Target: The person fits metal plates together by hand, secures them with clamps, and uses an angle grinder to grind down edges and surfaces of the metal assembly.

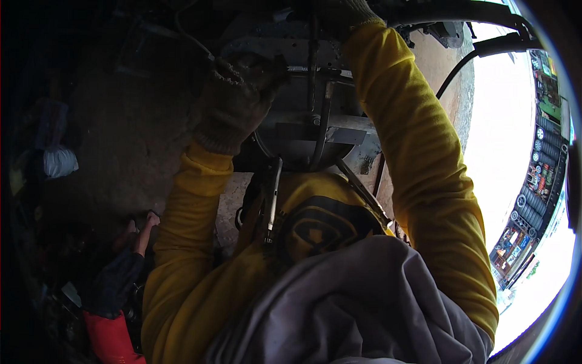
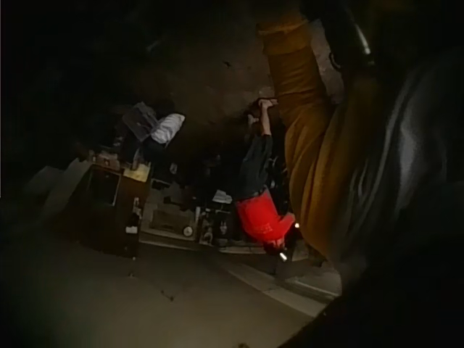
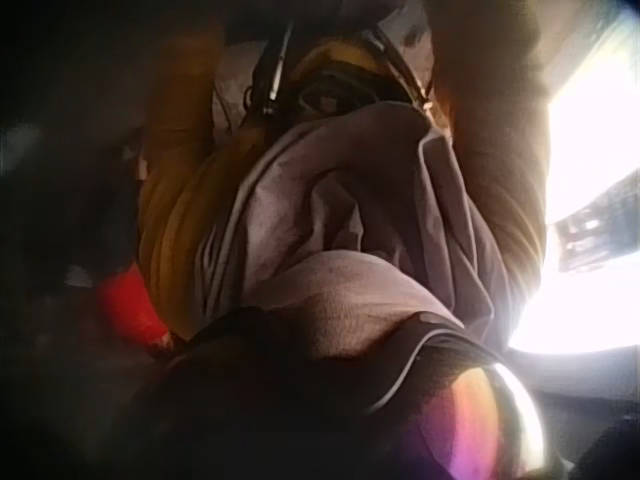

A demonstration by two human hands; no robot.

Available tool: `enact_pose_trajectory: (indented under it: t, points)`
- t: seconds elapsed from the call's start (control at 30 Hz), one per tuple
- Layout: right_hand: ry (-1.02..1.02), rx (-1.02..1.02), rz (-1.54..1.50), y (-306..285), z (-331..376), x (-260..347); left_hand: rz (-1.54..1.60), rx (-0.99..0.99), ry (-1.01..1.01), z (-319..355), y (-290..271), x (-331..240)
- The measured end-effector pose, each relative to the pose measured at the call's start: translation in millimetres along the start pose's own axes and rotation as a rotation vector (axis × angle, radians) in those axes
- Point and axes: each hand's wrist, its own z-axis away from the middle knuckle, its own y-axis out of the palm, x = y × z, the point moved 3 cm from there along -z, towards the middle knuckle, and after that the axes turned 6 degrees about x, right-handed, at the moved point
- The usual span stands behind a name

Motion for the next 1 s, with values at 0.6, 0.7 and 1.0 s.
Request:
enact_pose_trajectory:
  t: [0.6,0.7,1.0]
  points:
    - [-0.058,-0.714,-0.070,-83.7,282.5,15.4,0.167,-0.126,-0.237,92.4,-33.4,37.0]
    - [0.238,-0.921,-0.406,-52.1,352.8,-8.8,0.253,-0.142,-0.261,77.7,-36.2,34.0]
    - [1.143,-0.495,-0.395,130.0,548.6,-91.1,-0.002,0.040,-0.003,22.1,-19.7,20.2]
